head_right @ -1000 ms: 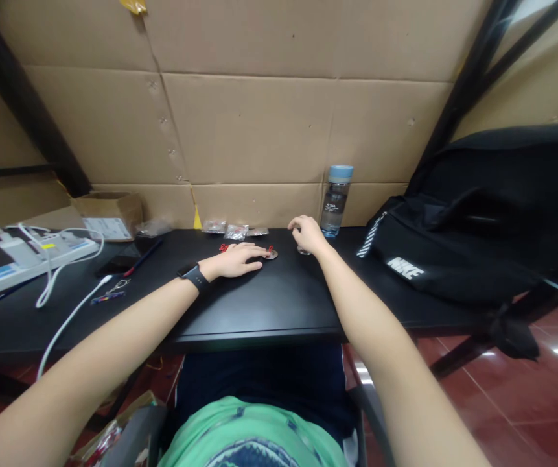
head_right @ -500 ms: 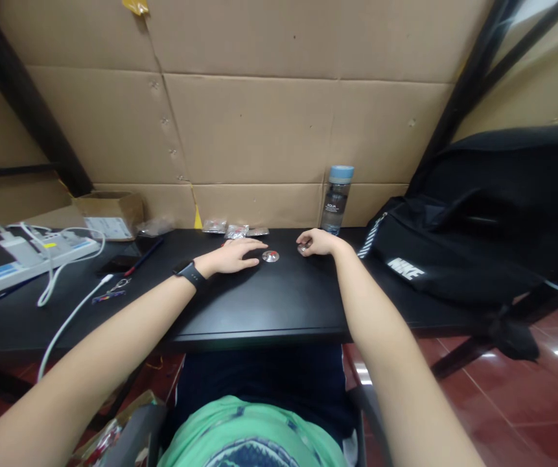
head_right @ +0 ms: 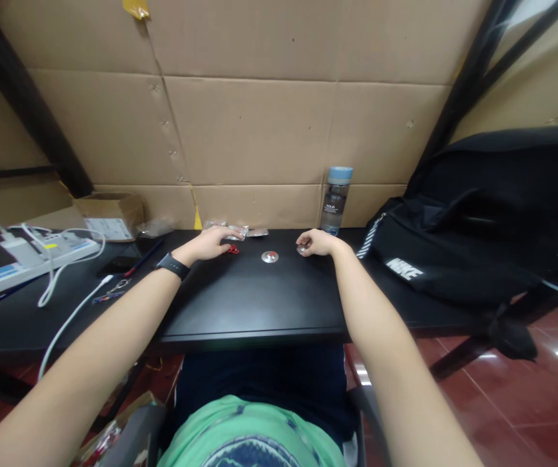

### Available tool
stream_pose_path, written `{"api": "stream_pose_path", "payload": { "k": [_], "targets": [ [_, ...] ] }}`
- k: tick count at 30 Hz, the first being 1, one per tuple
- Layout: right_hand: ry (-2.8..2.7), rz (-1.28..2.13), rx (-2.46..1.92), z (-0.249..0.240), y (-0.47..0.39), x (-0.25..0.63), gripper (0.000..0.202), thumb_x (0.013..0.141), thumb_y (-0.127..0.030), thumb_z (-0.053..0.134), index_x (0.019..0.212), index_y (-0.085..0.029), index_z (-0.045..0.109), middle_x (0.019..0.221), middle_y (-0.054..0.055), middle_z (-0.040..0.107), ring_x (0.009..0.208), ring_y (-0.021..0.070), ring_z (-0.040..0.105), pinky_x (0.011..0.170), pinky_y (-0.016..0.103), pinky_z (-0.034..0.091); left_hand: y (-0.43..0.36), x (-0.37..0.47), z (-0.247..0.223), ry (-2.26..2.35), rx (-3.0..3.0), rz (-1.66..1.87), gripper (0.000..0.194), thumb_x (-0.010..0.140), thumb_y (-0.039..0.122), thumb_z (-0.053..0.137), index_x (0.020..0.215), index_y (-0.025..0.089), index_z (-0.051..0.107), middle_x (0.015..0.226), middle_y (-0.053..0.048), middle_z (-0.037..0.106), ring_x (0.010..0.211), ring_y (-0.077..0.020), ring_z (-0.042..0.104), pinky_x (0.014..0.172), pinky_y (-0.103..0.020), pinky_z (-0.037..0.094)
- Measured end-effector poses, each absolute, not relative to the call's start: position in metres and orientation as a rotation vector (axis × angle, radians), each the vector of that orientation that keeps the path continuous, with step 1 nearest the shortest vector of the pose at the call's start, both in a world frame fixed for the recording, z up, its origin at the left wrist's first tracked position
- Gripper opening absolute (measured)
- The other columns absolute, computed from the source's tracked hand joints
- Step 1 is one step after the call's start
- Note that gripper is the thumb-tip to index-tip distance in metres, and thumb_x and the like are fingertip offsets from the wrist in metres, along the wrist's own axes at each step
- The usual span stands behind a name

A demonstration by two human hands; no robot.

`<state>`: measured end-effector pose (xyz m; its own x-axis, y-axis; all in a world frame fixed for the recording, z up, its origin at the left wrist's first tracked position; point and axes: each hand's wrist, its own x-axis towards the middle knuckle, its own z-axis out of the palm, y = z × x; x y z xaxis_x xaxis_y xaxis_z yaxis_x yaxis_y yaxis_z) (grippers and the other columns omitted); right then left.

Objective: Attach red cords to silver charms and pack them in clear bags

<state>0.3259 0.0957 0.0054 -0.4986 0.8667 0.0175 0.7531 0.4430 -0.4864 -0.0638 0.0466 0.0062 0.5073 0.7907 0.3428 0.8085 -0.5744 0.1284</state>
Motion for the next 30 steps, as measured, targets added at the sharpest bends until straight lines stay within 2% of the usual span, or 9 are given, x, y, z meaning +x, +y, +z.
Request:
{"api": "stream_pose_path", "payload": {
  "k": [3,11,17,24,30],
  "targets": [
    [-2.435,0.626,-1.397,0.006,0.096,0.327,0.053,0.064,-0.019,0.084,0.116,-0.017,0.075,0.111,0.008,0.079,0.098,0.0232,0.072,0.09,0.031,0.056,0.047,-0.072,0.008,-1.505,-2.66,-0.638,0.045,0.08,0.015,0.065,0.122,0.03,0.074,0.126,0.0,0.074,0.118,-0.0253,0.067,0.105,-0.036,0.049],
    [-2.449,0.68,-1.384,0.01,0.094,0.331,0.052,0.063,-0.022,0.086,0.114,-0.018,0.076,0.112,0.007,0.08,0.099,0.0236,0.072,0.09,0.031,0.056,0.055,-0.084,0.001,-1.566,-2.712,-0.707,0.036,0.074,0.033,0.081,0.11,0.029,0.079,0.116,-0.001,0.077,0.109,-0.025,0.07,0.102,-0.033,0.051],
    [-2.441,0.683,-1.407,0.012,0.091,0.333,0.052,0.063,-0.024,0.085,0.114,-0.018,0.076,0.112,0.007,0.079,0.099,0.023,0.071,0.089,0.031,0.056,0.057,-0.083,0.0,-1.452,-2.807,-0.635,0.028,0.077,0.031,0.075,0.105,0.028,0.081,0.114,-0.001,0.078,0.105,-0.0222,0.071,0.098,-0.03,0.052],
    [-2.411,0.704,-1.416,0.013,0.09,0.335,0.047,0.062,-0.023,0.085,0.109,-0.02,0.078,0.109,0.007,0.08,0.099,0.0233,0.072,0.089,0.031,0.057,0.057,-0.075,-0.003,-1.486,-2.782,-0.479,0.025,0.077,0.033,0.073,0.1,0.03,0.083,0.126,-0.001,0.074,0.108,-0.0261,0.07,0.102,-0.037,0.051],
    [-2.418,0.66,-1.428,0.014,0.089,0.335,0.043,0.059,-0.028,0.087,0.099,-0.02,0.078,0.1,0.005,0.08,0.094,0.0232,0.071,0.085,0.031,0.056,0.056,-0.073,-0.003,-1.486,-2.791,-0.479,0.021,0.078,0.034,0.072,0.096,0.031,0.084,0.127,0.001,0.073,0.11,-0.0245,0.07,0.103,-0.035,0.049]
  ]
}}
